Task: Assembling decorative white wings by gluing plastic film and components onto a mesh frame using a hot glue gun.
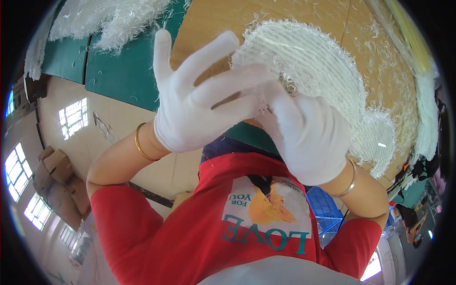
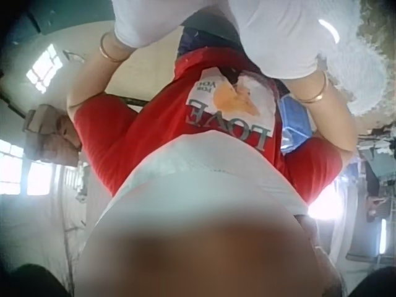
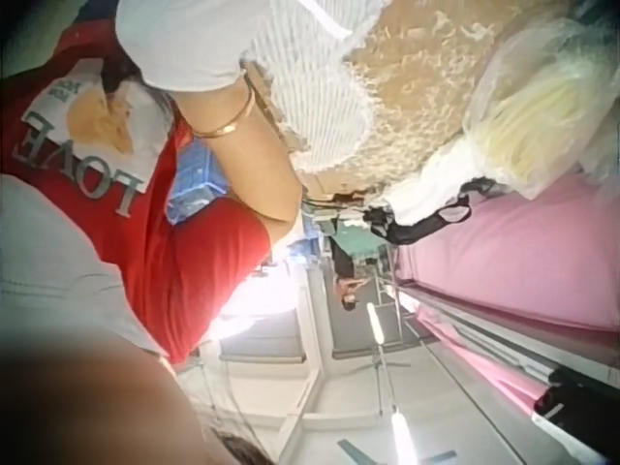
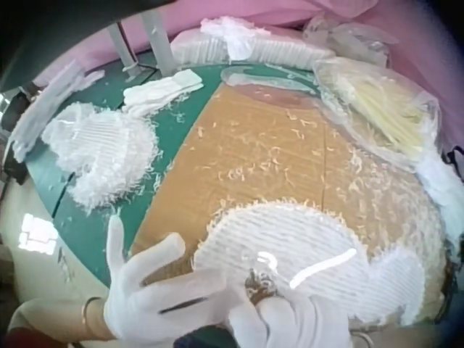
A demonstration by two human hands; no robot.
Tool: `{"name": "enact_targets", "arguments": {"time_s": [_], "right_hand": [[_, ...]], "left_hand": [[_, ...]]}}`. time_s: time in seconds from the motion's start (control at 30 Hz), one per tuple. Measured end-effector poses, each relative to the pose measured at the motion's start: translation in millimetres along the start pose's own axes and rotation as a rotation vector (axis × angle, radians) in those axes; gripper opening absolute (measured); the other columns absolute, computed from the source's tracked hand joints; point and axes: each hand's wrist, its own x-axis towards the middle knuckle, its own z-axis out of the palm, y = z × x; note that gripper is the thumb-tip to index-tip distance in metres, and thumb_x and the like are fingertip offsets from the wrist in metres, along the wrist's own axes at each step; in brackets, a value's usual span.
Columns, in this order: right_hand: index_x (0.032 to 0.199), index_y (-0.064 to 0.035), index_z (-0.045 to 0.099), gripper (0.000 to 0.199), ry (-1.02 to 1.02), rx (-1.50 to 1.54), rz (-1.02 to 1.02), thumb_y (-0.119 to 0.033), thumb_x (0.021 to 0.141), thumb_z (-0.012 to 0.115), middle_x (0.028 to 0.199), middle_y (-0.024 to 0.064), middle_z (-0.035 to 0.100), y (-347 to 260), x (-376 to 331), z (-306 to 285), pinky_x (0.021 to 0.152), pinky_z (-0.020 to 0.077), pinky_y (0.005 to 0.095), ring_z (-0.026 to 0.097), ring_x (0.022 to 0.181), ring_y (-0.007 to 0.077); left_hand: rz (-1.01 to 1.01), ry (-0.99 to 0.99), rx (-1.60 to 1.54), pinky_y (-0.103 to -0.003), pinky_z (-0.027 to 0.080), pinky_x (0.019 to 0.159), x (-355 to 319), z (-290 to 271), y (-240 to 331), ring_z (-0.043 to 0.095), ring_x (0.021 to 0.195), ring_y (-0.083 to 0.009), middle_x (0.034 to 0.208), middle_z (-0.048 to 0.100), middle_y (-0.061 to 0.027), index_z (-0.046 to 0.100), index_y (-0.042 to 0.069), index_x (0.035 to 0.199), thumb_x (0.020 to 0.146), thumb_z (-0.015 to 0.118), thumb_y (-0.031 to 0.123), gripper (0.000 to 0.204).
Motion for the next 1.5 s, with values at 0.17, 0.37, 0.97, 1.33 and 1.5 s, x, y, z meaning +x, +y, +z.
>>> {"name": "enact_targets", "arguments": {"time_s": [0.17, 0.37, 0.97, 1.33, 1.5], "right_hand": [[0.108, -0.0116, 0.073, 0.040, -0.016, -0.067, -0.173, -0.016, 0.068, 0.070, 0.074, 0.0021, 0.035, 6.9, -20.8, 15.3, 0.047, 0.0342, 0.0321, 0.045, 0.060, 0.0173], [0.101, -0.0130, 0.072, 0.028, -0.100, 0.021, -0.172, -0.015, 0.073, 0.069, 0.073, 0.0032, 0.039, 3.6, 0.3, 4.2, 0.046, 0.0350, 0.0345, 0.049, 0.059, 0.0200], [0.121, -0.0123, 0.067, 0.041, -0.425, 0.338, 0.137, -0.022, 0.083, 0.074, 0.084, 0.0058, 0.055, 1.5, -28.4, -32.9, 0.057, 0.0450, 0.0357, 0.059, 0.067, 0.0234], [0.138, -0.0076, 0.059, 0.052, -0.050, 0.577, 0.498, -0.001, 0.088, 0.072, 0.096, 0.0051, 0.063, -9.2, -15.8, -26.3, 0.059, 0.0503, 0.0266, 0.063, 0.067, 0.0133], [0.108, -0.0124, 0.067, 0.025, -0.083, 0.456, 0.384, -0.012, 0.084, 0.074, 0.089, 0.0074, 0.057, -10.3, 0.5, 2.6, 0.059, 0.0496, 0.0381, 0.062, 0.071, 0.0254]], "left_hand": [[-0.095, -0.113, -0.053, -0.065, 0.016, 0.118, -7.2, -9.7, 0.8, 0.056, 0.120, -0.0274, 0.113, 0.067, 0.0086, 0.074, 0.033, 0.084, 0.066, 0.085, 0.030, 0.022], [-0.046, -0.146, 0.016, -0.064, 0.016, 0.116, -17.6, -10.2, -4.0, 0.060, 0.105, -0.0243, 0.119, 0.068, 0.0070, 0.074, 0.026, 0.089, 0.064, 0.085, 0.030, 0.028], [0.269, -0.018, 0.147, -0.062, 0.015, 0.116, 14.6, -3.4, -14.6, 0.042, 0.141, -0.0338, 0.132, 0.064, -0.0014, 0.077, 0.032, 0.095, 0.070, 0.085, 0.032, 0.026], [-0.486, -0.109, 0.027, -0.055, 0.022, 0.119, -13.7, -40.7, 32.1, 0.044, 0.140, -0.0374, 0.141, 0.058, -0.0101, 0.072, 0.017, 0.111, 0.079, 0.070, -0.002, 0.037], [-0.393, -0.066, 0.124, -0.063, 0.016, 0.118, -8.6, -13.0, 37.2, 0.048, 0.135, -0.0363, 0.135, 0.061, -0.0060, 0.078, 0.022, 0.106, 0.073, 0.067, -0.004, 0.044]]}}
